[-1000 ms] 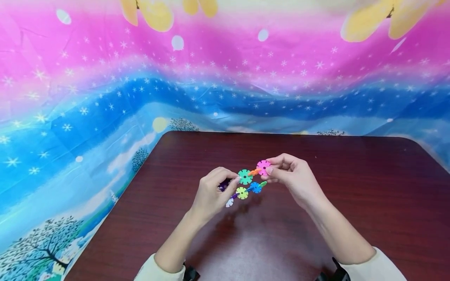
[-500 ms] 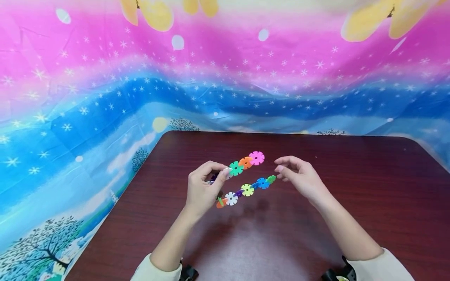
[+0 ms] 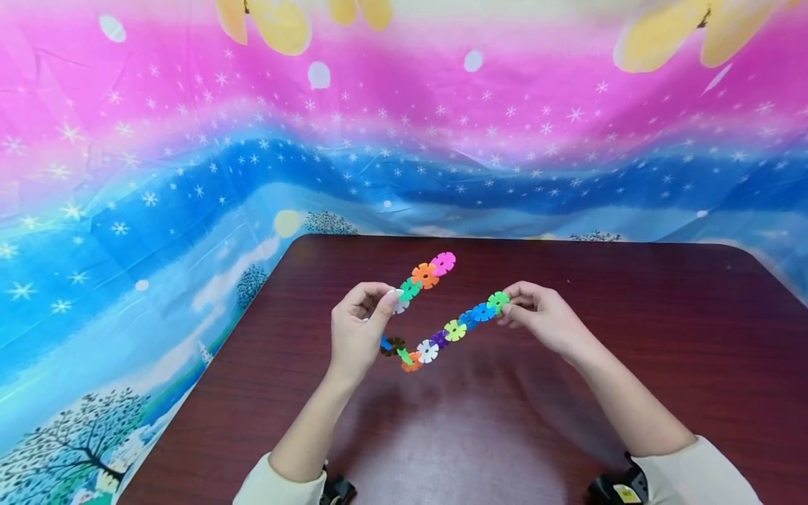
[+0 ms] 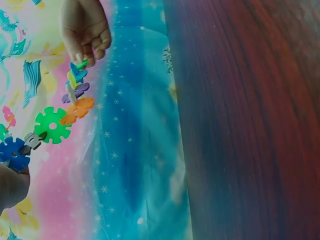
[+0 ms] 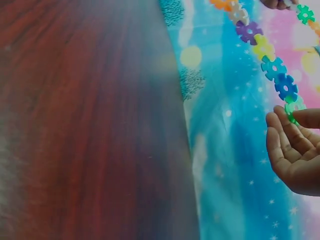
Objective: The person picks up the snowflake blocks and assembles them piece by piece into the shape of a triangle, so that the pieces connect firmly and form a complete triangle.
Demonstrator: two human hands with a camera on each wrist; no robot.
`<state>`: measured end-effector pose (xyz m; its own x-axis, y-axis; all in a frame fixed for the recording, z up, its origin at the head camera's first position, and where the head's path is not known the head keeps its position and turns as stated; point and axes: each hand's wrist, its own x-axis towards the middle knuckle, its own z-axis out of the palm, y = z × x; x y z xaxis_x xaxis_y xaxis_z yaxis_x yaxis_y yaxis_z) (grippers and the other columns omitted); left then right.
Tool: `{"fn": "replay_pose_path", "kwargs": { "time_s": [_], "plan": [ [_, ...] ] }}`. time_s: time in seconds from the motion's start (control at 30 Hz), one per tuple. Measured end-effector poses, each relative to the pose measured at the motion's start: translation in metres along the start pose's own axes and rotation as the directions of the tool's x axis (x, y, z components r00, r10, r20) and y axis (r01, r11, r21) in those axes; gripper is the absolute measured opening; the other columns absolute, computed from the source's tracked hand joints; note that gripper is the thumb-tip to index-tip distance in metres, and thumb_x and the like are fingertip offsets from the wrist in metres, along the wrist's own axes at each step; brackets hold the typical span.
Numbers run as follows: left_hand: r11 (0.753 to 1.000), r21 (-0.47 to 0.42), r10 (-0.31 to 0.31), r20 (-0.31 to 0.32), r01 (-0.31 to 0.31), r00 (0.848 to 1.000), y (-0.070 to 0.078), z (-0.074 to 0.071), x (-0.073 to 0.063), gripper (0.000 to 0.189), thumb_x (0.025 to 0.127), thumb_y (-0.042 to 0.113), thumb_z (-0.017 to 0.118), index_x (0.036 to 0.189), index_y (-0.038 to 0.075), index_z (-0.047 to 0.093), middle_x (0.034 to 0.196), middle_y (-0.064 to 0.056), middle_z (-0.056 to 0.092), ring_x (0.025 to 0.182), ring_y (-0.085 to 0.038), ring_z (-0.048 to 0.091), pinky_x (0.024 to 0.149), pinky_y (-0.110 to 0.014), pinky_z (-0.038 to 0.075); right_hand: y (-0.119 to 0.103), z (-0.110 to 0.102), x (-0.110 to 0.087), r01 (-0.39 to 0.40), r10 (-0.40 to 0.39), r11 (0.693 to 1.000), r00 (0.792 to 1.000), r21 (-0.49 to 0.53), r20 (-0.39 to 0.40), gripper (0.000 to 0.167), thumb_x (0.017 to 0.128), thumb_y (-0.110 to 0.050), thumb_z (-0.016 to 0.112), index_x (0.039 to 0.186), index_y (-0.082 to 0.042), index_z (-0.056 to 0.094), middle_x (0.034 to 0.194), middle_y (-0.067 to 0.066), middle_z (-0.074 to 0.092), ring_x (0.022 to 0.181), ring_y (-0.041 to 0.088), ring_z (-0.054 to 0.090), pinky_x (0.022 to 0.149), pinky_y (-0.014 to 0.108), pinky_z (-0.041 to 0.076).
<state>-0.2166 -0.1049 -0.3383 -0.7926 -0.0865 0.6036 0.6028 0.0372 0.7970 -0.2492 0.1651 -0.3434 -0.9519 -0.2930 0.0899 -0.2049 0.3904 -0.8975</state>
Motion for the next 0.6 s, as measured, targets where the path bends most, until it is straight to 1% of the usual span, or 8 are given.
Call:
{"fn": "replay_pose_path", "kwargs": {
  "time_s": [0.07,0.17,0.3,0.43,0.6],
  "plan": [
    [1.0,-0.013,-0.028,0.016,0.028,0.999,-0.001,0.001,0.0,0.009,0.087,0.003,0.063,0.092,-0.005,0.063,0.077,-0.006,0.061,0.066,-0.012,0.053,0.056,-0.02,0.043,-0.006,-0.002,-0.001,0.02,-0.02,1.0,1.0,0.004,-0.019,0.017,0.092,-0.005,0.055,0.106,0.004,0.055,0.092,0.017,0.064,0.081,0.02,0.064,0.073,0.027,0.052],
    [0.998,-0.028,-0.06,0.052,0.062,0.997,-0.002,0.002,0.001,0.011,0.087,0.004,0.062,0.092,-0.005,0.062,0.078,-0.009,0.061,0.067,-0.013,0.053,0.056,-0.021,0.042,-0.016,-0.004,-0.003,0.06,-0.058,0.998,0.997,0.037,-0.045,0.019,0.092,-0.005,0.055,0.108,0.006,0.054,0.093,0.018,0.063,0.081,0.02,0.064,0.073,0.028,0.052],
    [0.995,-0.024,-0.095,0.106,0.098,0.99,-0.001,0.003,0.0,0.012,0.087,0.007,0.063,0.092,-0.004,0.063,0.079,-0.013,0.061,0.068,-0.014,0.053,0.057,-0.022,0.043,-0.028,-0.004,-0.006,0.118,-0.11,0.989,0.99,0.089,-0.091,0.02,0.093,-0.004,0.054,0.109,0.008,0.053,0.092,0.018,0.063,0.079,0.021,0.065,0.072,0.03,0.053],
    [0.989,-0.002,-0.146,0.165,0.148,0.975,-0.001,0.004,-0.002,0.013,0.087,0.01,0.064,0.092,-0.002,0.064,0.079,-0.012,0.061,0.067,-0.015,0.053,0.058,-0.023,0.045,-0.035,-0.004,-0.009,0.162,-0.146,0.98,0.98,0.114,-0.133,0.021,0.093,-0.005,0.053,0.11,0.007,0.052,0.09,0.014,0.062,0.076,0.02,0.065,0.07,0.029,0.053],
    [0.98,0.029,-0.198,0.225,0.197,0.954,-0.005,0.006,-0.003,0.013,0.087,0.01,0.065,0.092,-0.001,0.064,0.08,-0.01,0.06,0.068,-0.016,0.054,0.06,-0.023,0.047,-0.041,-0.002,-0.013,0.195,-0.181,0.978,0.969,0.076,-0.169,0.02,0.094,-0.008,0.053,0.109,0.005,0.054,0.089,0.014,0.062,0.074,0.016,0.064,0.069,0.028,0.053]
  ]
}}
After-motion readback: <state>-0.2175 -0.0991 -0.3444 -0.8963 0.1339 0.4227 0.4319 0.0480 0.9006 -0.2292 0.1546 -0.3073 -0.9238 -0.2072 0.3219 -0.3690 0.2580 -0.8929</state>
